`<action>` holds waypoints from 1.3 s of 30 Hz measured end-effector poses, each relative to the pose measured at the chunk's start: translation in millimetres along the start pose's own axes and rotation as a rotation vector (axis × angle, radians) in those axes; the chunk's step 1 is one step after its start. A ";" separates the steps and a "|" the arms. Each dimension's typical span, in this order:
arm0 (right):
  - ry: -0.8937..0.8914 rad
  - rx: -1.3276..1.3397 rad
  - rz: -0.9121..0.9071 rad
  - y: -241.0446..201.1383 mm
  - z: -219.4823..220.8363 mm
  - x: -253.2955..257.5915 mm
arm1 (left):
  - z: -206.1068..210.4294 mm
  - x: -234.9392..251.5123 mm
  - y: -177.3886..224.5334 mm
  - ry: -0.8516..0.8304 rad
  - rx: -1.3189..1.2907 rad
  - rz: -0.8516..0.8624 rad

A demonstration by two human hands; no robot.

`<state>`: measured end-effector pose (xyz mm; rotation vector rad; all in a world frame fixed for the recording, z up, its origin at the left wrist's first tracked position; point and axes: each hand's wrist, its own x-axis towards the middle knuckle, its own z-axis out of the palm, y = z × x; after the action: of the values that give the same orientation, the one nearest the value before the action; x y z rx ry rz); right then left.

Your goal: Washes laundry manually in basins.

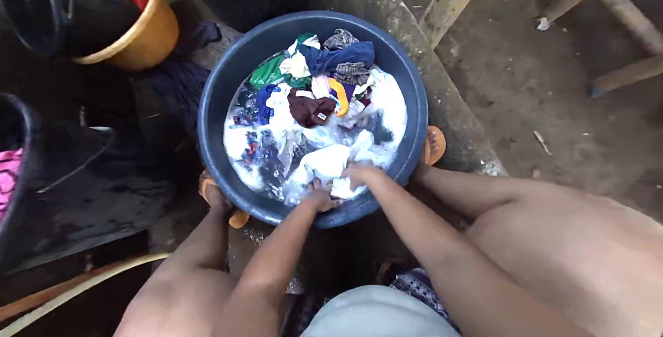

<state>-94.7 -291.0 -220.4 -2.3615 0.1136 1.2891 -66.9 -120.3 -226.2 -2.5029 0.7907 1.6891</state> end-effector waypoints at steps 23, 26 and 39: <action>0.528 0.610 -0.544 -63.1 -80.0 -108.2 | -63.1 -120.7 -45.8 0.984 -0.743 0.069; 0.680 0.581 -0.747 -75.4 -109.8 -170.4 | -97.3 -186.2 -26.7 1.153 -0.634 0.254; 1.316 0.062 -0.596 -70.3 -130.3 -230.9 | -133.6 -266.6 -0.9 1.165 0.130 0.613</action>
<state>-103.1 -314.2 52.8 -2.4684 -0.1464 -0.6036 -27.5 -52.9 61.7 -3.1716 1.7348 -0.0705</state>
